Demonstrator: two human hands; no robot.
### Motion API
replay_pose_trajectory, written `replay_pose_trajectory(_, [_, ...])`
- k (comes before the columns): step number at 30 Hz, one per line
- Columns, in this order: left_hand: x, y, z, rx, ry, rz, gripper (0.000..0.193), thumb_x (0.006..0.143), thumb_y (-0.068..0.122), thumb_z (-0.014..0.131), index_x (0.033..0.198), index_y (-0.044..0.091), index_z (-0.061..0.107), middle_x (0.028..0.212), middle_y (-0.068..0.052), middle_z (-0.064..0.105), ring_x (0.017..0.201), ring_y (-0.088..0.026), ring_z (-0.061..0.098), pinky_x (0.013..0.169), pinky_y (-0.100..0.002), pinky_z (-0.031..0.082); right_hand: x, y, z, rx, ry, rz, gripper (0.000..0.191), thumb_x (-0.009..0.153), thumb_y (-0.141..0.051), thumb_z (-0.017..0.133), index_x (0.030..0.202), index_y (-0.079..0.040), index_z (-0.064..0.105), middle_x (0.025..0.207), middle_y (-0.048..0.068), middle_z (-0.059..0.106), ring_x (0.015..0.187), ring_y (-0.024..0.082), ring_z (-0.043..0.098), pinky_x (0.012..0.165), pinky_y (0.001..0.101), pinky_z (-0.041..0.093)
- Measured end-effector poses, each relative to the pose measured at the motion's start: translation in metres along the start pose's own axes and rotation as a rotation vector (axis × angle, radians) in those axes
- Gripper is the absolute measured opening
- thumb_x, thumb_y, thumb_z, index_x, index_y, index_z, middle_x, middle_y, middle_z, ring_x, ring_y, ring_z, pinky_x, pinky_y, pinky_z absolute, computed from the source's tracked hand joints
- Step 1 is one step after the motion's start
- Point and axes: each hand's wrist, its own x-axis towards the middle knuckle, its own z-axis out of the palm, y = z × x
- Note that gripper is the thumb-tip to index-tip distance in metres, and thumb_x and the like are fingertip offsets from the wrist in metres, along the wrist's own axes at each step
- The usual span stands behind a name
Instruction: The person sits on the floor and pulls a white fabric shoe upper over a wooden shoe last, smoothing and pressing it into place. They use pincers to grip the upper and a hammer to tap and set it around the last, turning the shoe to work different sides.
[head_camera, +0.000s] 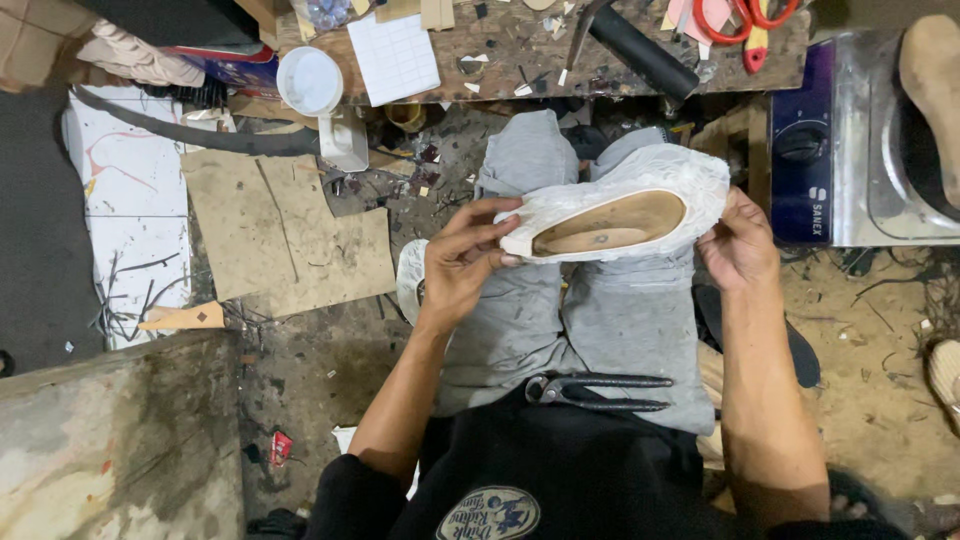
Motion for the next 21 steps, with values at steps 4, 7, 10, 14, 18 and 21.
replay_pose_trajectory(4, [0.0, 0.002, 0.002, 0.036, -0.013, -0.015, 0.041, 0.089, -0.016, 0.071, 0.127, 0.002, 0.072, 0.145, -0.015, 0.057, 0.13, -0.024, 0.061, 0.1, -0.032, 0.06, -0.003, -0.004, 0.002, 0.008, 0.022, 0.006, 0.014, 0.11, -0.013, 0.064, 0.098, -0.006, 0.063, 0.103, 0.003, 0.07, 0.087, 0.011, 0.063, 0.073, 0.024, 0.049])
replay_pose_trajectory(7, [0.001, 0.006, 0.003, 0.076, -0.018, -0.03, 0.041, 0.088, -0.016, 0.071, 0.125, 0.002, 0.073, 0.144, -0.015, 0.058, 0.128, -0.023, 0.062, 0.097, -0.032, 0.061, -0.007, -0.007, 0.005, -0.029, 0.0, -0.019, 0.017, 0.112, -0.014, 0.065, 0.096, -0.007, 0.062, 0.105, 0.004, 0.071, 0.089, 0.012, 0.064, 0.075, 0.0249, 0.049])
replay_pose_trajectory(10, [0.003, 0.01, 0.007, 0.117, -0.017, -0.022, 0.043, 0.088, -0.015, 0.072, 0.127, 0.003, 0.073, 0.144, -0.014, 0.059, 0.127, -0.022, 0.062, 0.096, -0.032, 0.06, -0.007, -0.005, 0.005, -0.01, -0.02, -0.04, 0.015, 0.11, -0.012, 0.066, 0.097, -0.007, 0.062, 0.11, 0.004, 0.071, 0.101, 0.015, 0.067, 0.091, 0.0293, 0.055])
replay_pose_trajectory(14, [0.004, 0.02, 0.017, 0.152, -0.023, -0.019, 0.045, 0.087, -0.009, 0.078, 0.13, 0.005, 0.071, 0.145, -0.012, 0.059, 0.127, -0.021, 0.061, 0.096, -0.031, 0.057, -0.002, 0.0, -0.002, 0.038, 0.038, -0.005, 0.015, 0.108, -0.015, 0.066, 0.102, -0.002, 0.066, 0.116, 0.009, 0.072, 0.107, 0.018, 0.068, 0.1, 0.0323, 0.055])
replay_pose_trajectory(18, [0.005, 0.035, 0.026, 0.194, -0.021, -0.041, 0.048, 0.085, 0.0, 0.083, 0.13, 0.005, 0.07, 0.143, -0.011, 0.059, 0.13, -0.02, 0.061, 0.1, -0.032, 0.06, 0.002, 0.006, -0.011, 0.068, 0.001, 0.014, 0.016, 0.109, -0.017, 0.068, 0.108, -0.001, 0.067, 0.12, 0.01, 0.071, 0.11, 0.02, 0.067, 0.101, 0.0341, 0.054])
replay_pose_trajectory(21, [0.004, 0.046, 0.03, 0.257, -0.02, -0.03, 0.05, 0.083, 0.003, 0.085, 0.131, 0.006, 0.069, 0.142, -0.01, 0.059, 0.129, -0.019, 0.062, 0.1, -0.031, 0.06, 0.002, 0.009, -0.012, 0.085, -0.042, 0.014, 0.018, 0.109, -0.018, 0.069, 0.11, 0.0, 0.067, 0.121, 0.01, 0.071, 0.109, 0.02, 0.066, 0.1, 0.0339, 0.054])
